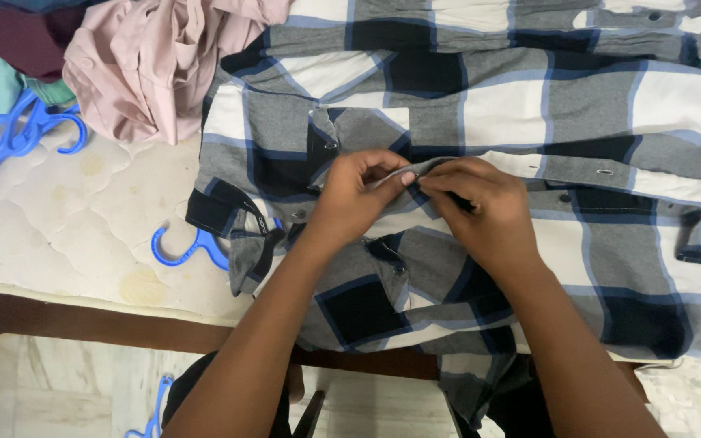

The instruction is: The person folds a light-colored shirt, places it on a blue hanger, and buttons it. They then repeat the process with a plaid shirt, folding, hanging, and buttoning it on the bed.

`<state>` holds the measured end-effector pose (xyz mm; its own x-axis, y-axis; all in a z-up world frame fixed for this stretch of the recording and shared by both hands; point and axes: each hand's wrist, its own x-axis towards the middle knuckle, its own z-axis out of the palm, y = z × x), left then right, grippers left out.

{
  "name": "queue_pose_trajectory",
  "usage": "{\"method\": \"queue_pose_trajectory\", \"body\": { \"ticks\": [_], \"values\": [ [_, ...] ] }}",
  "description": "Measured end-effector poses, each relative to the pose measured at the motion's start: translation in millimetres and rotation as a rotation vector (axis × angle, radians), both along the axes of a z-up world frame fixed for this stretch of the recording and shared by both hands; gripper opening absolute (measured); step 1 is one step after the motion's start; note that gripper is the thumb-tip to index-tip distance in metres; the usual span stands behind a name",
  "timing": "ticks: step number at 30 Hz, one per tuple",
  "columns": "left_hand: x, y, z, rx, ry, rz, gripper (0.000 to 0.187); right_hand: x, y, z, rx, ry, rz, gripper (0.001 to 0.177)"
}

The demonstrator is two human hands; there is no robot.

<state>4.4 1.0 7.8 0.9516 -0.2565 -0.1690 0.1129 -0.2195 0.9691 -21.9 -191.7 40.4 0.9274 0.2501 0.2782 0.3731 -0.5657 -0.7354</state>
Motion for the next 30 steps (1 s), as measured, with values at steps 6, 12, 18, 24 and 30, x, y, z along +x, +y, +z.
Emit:
{"method": "queue_pose_trajectory", "body": {
  "ticks": [6, 12, 18, 24, 30],
  "values": [
    [-1.3, -0.5, 2.6, -0.008, 0.012, -0.023, 0.015, 0.6, 0.1, -4.1, -0.001, -0.027, -0.005, 0.013],
    [-3.1, -0.8, -0.2, -0.044, -0.017, -0.030, 0.015, 0.5, 1.5, -5.6, -0.025, -0.084, -0.006, 0.012],
    [-1.3, 4.9, -1.6, -0.094, 0.000, -0.057, 0.018, 0.7, 3.0, -4.9, -0.019, -0.090, -0.010, 0.012],
    [-1.9, 8.9, 0.8, -0.116, -0.042, -0.085, 0.025, -0.2, 2.1, -7.5, -0.026, -0.084, 0.022, 0.014],
    [-0.1, 6.5, 9.6, -0.035, 0.004, -0.104, 0.016, 2.7, 0.2, -9.5, -0.017, -0.060, 0.046, 0.014]
  ]
}}
